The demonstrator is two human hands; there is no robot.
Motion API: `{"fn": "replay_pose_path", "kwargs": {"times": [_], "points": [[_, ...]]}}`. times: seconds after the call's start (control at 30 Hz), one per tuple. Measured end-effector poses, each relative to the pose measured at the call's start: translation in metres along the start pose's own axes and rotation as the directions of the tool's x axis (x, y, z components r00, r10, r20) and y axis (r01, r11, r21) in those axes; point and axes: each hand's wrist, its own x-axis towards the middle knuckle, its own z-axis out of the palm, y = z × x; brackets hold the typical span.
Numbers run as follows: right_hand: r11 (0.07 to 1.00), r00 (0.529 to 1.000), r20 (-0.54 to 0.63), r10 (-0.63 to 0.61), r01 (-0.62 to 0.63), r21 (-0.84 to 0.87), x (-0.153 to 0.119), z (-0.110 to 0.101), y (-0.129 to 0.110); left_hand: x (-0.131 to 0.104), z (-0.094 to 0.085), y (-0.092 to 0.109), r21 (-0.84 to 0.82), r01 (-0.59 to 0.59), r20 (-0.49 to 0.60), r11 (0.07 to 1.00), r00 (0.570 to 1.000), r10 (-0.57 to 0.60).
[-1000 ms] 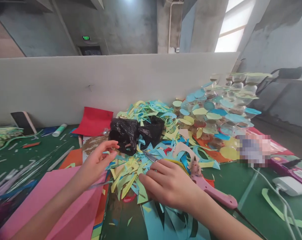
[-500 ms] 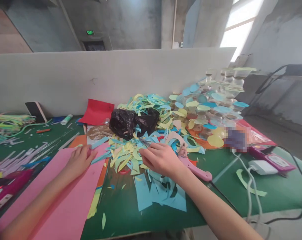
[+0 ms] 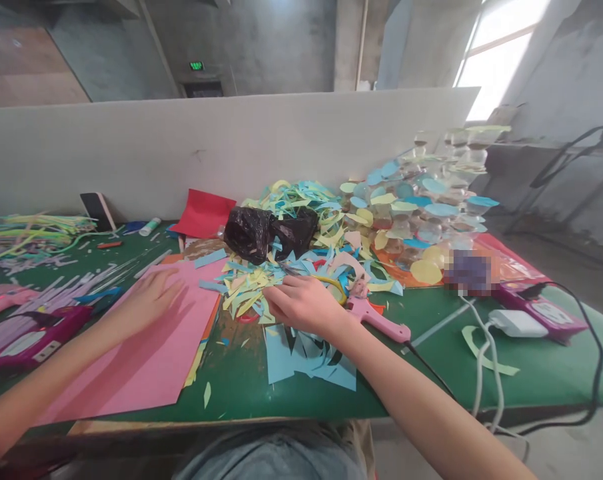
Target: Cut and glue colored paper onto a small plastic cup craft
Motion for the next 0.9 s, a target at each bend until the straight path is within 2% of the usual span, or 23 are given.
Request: {"fn": "replay_pose_path", "kwargs": {"times": [0.03,0.1,0.17,0.27,0.4,0.5,0.73,0.9], "points": [[1.000,1.000,0.003,-0.001,0.001,-0.002,0.000,-0.001,0.000,-0.023,-0.007,-0.002,0.006,0.025,0.039,1.000,0.999,-0.025],[1.000,1.000,0.002,-0.004,0.004,-0.005,0.000,-0.002,-0.001,-0.068,-0.015,-0.009,0.002,0.148,0.183,0.989,0.972,-0.146],[1.000,1.000,-0.016,-0.011,0.011,-0.007,0.001,-0.003,-0.002,-0.103,-0.013,-0.018,0.003,0.176,0.230,0.984,0.958,-0.172],[1.000,0.999,-0.035,-0.025,0.025,-0.012,0.001,-0.002,-0.003,-0.127,-0.002,-0.028,0.052,0.185,0.161,0.981,0.968,-0.191],[0.999,0.998,-0.057,-0.036,0.035,-0.017,0.001,-0.001,-0.002,-0.119,0.009,-0.030,0.049,0.174,0.099,0.984,0.979,-0.178],[0.999,0.997,-0.072,-0.035,0.034,-0.018,0.001,-0.002,-0.001,-0.110,0.007,-0.026,0.019,0.184,0.072,0.983,0.980,-0.185],[0.999,0.997,-0.065,-0.032,0.029,-0.037,0.001,-0.002,-0.001,-0.104,-0.013,-0.006,-0.015,0.281,0.156,0.960,0.949,-0.275],[1.000,0.999,-0.035,-0.017,0.016,-0.026,0.002,-0.003,-0.001,-0.101,-0.015,0.002,-0.025,0.280,0.165,0.960,0.948,-0.273]]}}
